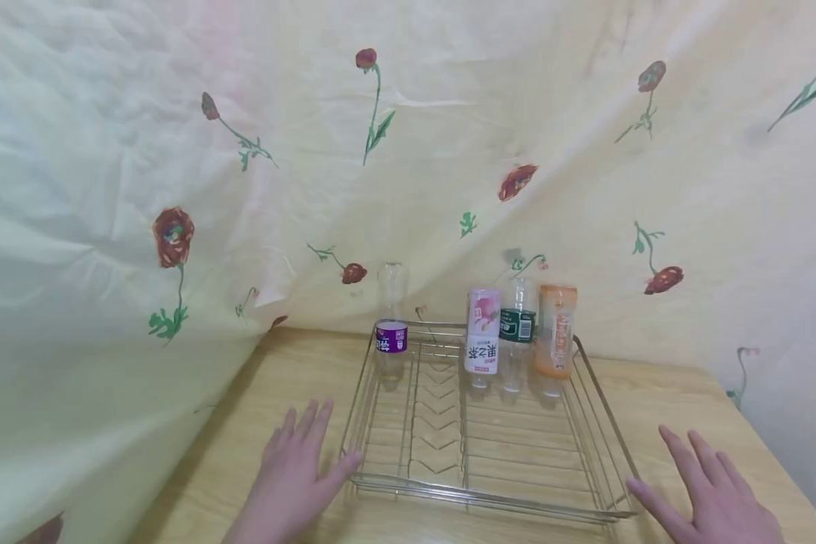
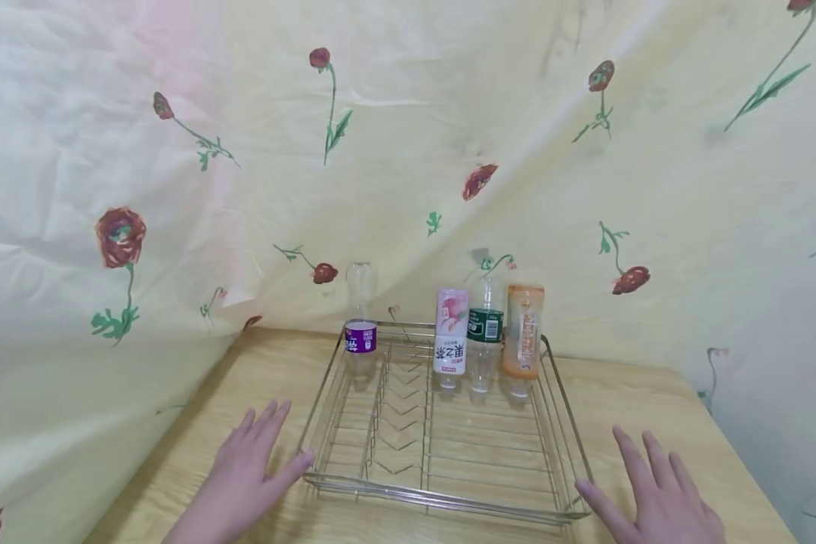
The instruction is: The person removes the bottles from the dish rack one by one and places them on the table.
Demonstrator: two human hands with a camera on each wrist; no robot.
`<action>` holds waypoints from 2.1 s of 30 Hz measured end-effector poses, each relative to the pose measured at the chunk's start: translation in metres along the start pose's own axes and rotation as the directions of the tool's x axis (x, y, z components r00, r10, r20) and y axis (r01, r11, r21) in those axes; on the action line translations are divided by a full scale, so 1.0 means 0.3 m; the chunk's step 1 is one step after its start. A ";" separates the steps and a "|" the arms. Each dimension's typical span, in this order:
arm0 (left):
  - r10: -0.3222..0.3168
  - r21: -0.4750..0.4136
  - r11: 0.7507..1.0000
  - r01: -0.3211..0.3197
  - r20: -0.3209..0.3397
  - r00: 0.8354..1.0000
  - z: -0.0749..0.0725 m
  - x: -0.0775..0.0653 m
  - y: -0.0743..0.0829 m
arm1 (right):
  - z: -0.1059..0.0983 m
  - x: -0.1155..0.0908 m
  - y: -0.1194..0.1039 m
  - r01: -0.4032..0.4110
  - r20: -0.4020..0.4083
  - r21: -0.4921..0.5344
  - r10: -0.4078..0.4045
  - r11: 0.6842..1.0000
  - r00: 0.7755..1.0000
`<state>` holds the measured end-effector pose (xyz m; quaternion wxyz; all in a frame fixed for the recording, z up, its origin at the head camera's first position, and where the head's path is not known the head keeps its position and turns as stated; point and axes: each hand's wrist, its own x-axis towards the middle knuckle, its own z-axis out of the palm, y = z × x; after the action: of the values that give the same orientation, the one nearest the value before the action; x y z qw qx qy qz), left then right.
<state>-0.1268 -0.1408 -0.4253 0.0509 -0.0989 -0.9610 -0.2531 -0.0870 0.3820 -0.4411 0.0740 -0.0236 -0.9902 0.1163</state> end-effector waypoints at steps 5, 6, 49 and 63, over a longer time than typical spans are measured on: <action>-0.017 -0.054 0.998 0.019 0.036 0.999 0.019 0.001 -0.007 | 0.000 -0.003 0.005 -0.010 0.025 0.017 0.010 1.000 1.000; -0.020 -0.064 0.998 0.022 0.041 0.999 0.024 0.000 -0.009 | 0.000 -0.003 0.005 -0.012 0.026 0.022 0.011 1.000 1.000; -0.031 -0.307 0.950 0.059 0.097 0.995 0.149 -0.006 -0.045 | -0.095 0.078 -0.144 0.083 0.051 0.263 -0.100 0.961 0.994; -0.035 -0.284 0.957 0.053 0.067 0.997 0.145 -0.010 -0.042 | -0.123 0.138 -0.201 0.138 0.011 0.300 -0.148 0.944 0.989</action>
<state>-0.1287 -0.1304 -0.4693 0.0011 -0.0915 -0.9174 -0.3872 -0.1242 0.3345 -0.3858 0.0684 0.0617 -0.9615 0.2590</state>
